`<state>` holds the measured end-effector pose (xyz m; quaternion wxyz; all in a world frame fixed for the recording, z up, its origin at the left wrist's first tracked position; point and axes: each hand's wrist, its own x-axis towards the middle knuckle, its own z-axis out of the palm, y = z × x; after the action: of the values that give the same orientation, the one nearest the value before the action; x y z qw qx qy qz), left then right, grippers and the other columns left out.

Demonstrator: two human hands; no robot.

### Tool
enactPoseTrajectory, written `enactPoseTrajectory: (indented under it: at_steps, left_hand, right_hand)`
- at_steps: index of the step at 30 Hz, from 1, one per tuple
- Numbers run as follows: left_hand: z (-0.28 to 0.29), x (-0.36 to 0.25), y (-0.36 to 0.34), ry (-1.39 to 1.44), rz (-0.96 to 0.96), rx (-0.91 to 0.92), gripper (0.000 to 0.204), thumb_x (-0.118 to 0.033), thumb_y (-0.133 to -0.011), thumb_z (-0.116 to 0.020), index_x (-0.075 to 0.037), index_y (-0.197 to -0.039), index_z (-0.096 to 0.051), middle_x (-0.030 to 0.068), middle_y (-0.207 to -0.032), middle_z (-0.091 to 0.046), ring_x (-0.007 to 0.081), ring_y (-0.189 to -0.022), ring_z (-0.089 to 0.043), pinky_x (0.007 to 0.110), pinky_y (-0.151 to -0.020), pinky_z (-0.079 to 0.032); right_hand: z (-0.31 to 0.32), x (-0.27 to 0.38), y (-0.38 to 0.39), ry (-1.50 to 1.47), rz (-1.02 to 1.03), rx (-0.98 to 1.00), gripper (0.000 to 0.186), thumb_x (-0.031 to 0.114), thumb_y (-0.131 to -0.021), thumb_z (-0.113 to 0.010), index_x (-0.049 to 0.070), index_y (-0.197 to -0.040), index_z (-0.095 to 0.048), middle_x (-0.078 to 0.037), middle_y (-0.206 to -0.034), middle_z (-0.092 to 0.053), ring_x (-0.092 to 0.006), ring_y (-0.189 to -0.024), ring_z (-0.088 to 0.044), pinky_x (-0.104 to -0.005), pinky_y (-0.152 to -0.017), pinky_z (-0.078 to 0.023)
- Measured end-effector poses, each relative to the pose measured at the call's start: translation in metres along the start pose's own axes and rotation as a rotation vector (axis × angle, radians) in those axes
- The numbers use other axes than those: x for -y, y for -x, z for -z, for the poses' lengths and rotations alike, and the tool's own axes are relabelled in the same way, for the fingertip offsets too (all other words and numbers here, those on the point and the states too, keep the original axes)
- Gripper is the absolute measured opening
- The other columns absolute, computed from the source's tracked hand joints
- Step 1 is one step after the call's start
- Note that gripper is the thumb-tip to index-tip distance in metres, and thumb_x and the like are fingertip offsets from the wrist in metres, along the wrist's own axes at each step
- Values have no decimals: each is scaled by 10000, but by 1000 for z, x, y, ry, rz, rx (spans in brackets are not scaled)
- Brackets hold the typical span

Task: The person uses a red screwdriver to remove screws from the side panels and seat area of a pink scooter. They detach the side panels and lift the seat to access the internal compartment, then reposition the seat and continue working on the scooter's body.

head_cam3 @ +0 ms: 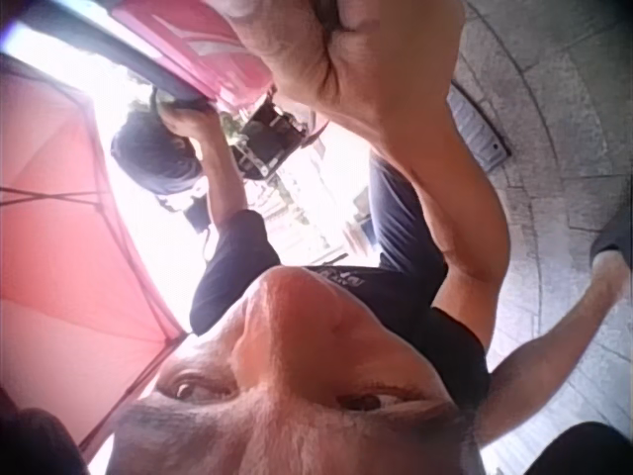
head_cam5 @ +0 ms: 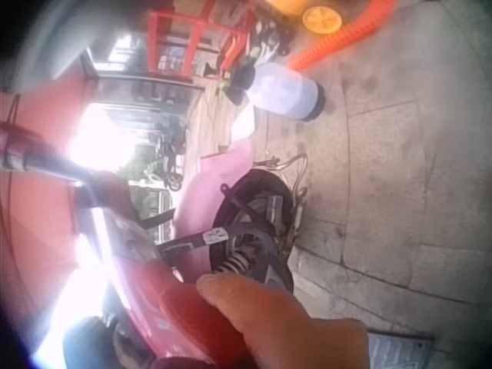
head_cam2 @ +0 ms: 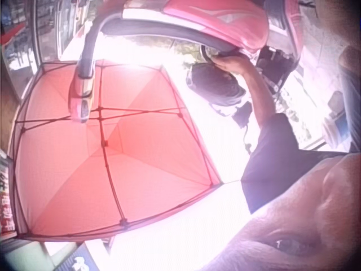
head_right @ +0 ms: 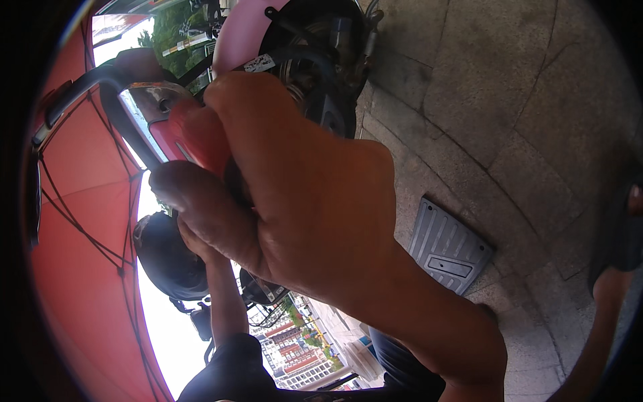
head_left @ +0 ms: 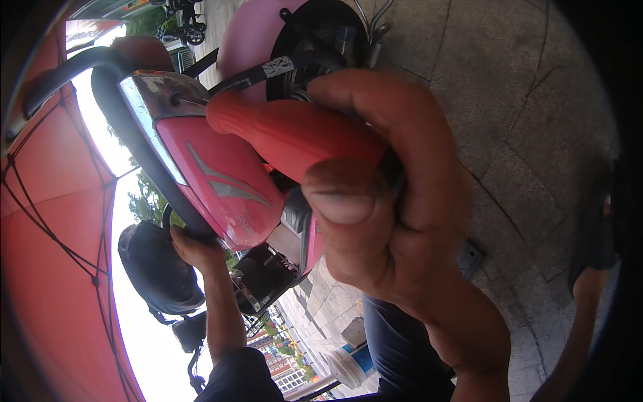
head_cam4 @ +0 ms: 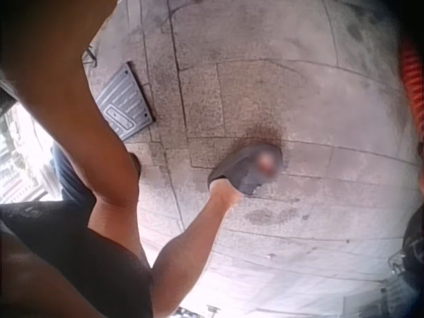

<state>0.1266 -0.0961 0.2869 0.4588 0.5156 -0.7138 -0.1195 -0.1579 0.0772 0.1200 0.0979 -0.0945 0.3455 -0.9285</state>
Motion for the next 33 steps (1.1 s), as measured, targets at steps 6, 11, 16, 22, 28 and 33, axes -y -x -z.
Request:
enactPoseTrajectory:
  at_steps: [6,11,16,22,28,33]
  left_hand:
    - [1,0,0,139,134,88,377,-352,-1006,-484,-9,-1130,-580,125,-1028,-650,248,-935,-679,375,-765,-580]
    - [2,1,-4,134,119,-18,261,-321,-994,-493,-104,-856,-534,10,-746,-493,152,-672,-578,325,-579,-488]
    - [-7,-12,8,-202,-48,26,286,-315,-995,-499,-122,-787,-463,-5,-712,-431,128,-639,-549,316,-546,-467]
    - [-20,-25,17,-187,8,-25,232,-306,-997,-508,-115,-864,-492,-3,-734,-479,137,-647,-589,300,-536,-493]
    - [-16,-18,13,-126,21,-2,230,-283,-1013,-488,-70,-926,-501,38,-776,-523,180,-690,-598,355,-608,-517]
    - [-12,-14,8,-27,-7,-11,238,-282,-1019,-490,-68,-915,-494,30,-767,-502,167,-694,-574,350,-621,-504]
  right_hand:
    - [21,3,-2,195,160,297,362,92,-784,-710,4,-1127,-636,-115,-1044,-694,-232,-786,-627,-352,-717,-508]
    - [14,7,5,67,-81,197,451,185,-688,-766,94,-1108,-629,-23,-877,-580,-214,-698,-568,-374,-628,-473]
    - [16,6,8,287,199,216,444,263,-817,-788,34,-1162,-629,-66,-974,-620,-169,-864,-579,-297,-733,-514]
    - [21,10,7,138,-200,212,382,263,-922,-697,22,-1202,-598,-76,-978,-611,-150,-892,-613,-270,-769,-503]
    - [20,-4,5,299,306,276,485,248,-786,-790,53,-1195,-616,-55,-936,-610,-206,-770,-564,-354,-770,-482]
    - [12,-4,9,10,-67,131,616,300,-775,-799,47,-1275,-543,-89,-931,-642,-212,-680,-623,-336,-581,-497]
